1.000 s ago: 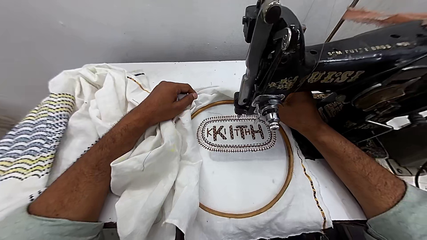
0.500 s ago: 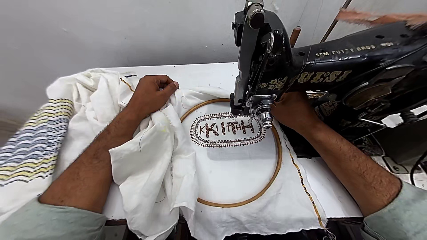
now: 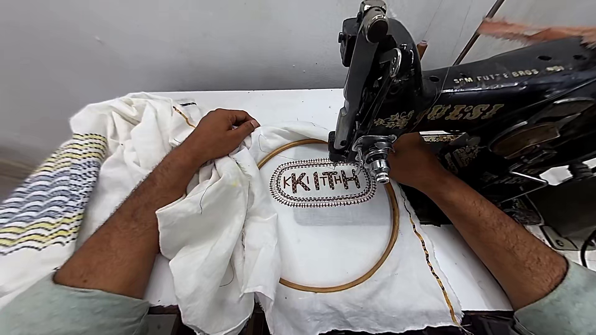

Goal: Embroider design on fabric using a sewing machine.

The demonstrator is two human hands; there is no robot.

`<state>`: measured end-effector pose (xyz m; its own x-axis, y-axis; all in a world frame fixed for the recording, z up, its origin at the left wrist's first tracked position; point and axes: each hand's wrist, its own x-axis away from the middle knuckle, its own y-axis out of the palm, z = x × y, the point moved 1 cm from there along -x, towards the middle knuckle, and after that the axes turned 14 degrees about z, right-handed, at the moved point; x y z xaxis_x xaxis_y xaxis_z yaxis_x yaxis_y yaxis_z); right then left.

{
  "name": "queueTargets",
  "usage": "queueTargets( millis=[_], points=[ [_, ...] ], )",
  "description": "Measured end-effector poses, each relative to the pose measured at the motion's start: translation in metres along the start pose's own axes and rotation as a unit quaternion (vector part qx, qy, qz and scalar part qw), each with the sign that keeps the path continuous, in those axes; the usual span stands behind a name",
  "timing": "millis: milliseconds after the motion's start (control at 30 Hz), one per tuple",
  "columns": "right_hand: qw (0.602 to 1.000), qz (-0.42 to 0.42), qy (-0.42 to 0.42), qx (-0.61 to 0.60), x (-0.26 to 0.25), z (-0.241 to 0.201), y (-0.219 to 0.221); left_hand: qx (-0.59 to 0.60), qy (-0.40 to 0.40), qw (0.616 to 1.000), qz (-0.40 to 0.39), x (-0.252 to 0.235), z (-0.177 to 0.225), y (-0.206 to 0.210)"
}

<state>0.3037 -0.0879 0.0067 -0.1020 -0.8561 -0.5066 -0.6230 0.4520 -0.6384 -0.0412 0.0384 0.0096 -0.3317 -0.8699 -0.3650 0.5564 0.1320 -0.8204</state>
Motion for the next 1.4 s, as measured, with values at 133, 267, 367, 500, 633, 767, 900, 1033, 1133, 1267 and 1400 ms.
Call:
queueTargets(
  millis=[133, 267, 367, 500, 633, 767, 900, 1033, 1133, 1267, 1400],
  points=[
    [0.999, -0.022, 0.007, -0.022, 0.001, -0.006, -0.003, -0.004, 0.000, 1.000, 0.000, 0.001, 0.001, 0.000],
    [0.999, -0.039, 0.010, 0.012, -0.001, -0.005, -0.003, -0.005, 0.001, 1.000, -0.001, 0.001, 0.002, 0.000],
    [0.999, -0.046, 0.016, 0.022, -0.001, -0.004, -0.003, -0.004, 0.006, 1.000, 0.001, 0.001, 0.001, 0.000],
    [0.999, -0.043, 0.007, 0.002, -0.001, -0.005, -0.004, -0.005, 0.007, 1.000, -0.003, 0.001, 0.002, 0.000],
    [0.999, -0.049, 0.018, -0.009, -0.001, -0.004, -0.003, -0.005, 0.015, 1.000, -0.005, 0.001, 0.000, 0.000],
    [0.999, -0.044, 0.007, -0.006, -0.001, -0.003, -0.002, -0.010, 0.012, 1.000, -0.007, 0.000, 0.001, 0.000],
    [0.999, -0.047, 0.016, 0.009, -0.001, -0.003, -0.002, -0.012, 0.018, 1.000, -0.007, 0.000, 0.001, 0.001],
    [1.000, 0.014, 0.006, 0.022, 0.000, 0.000, 0.003, -0.010, 0.021, 1.000, -0.008, 0.000, 0.001, 0.001],
    [0.996, 0.075, -0.002, 0.038, -0.003, 0.015, 0.009, -0.009, 0.021, 1.000, -0.009, 0.000, 0.001, 0.001],
    [0.994, 0.109, -0.002, 0.031, -0.004, 0.019, 0.010, -0.011, 0.016, 1.000, -0.006, 0.000, 0.001, 0.001],
    [0.997, 0.073, -0.006, 0.008, -0.002, 0.008, 0.006, -0.011, 0.017, 1.000, -0.006, 0.000, 0.002, 0.001]
  ],
)
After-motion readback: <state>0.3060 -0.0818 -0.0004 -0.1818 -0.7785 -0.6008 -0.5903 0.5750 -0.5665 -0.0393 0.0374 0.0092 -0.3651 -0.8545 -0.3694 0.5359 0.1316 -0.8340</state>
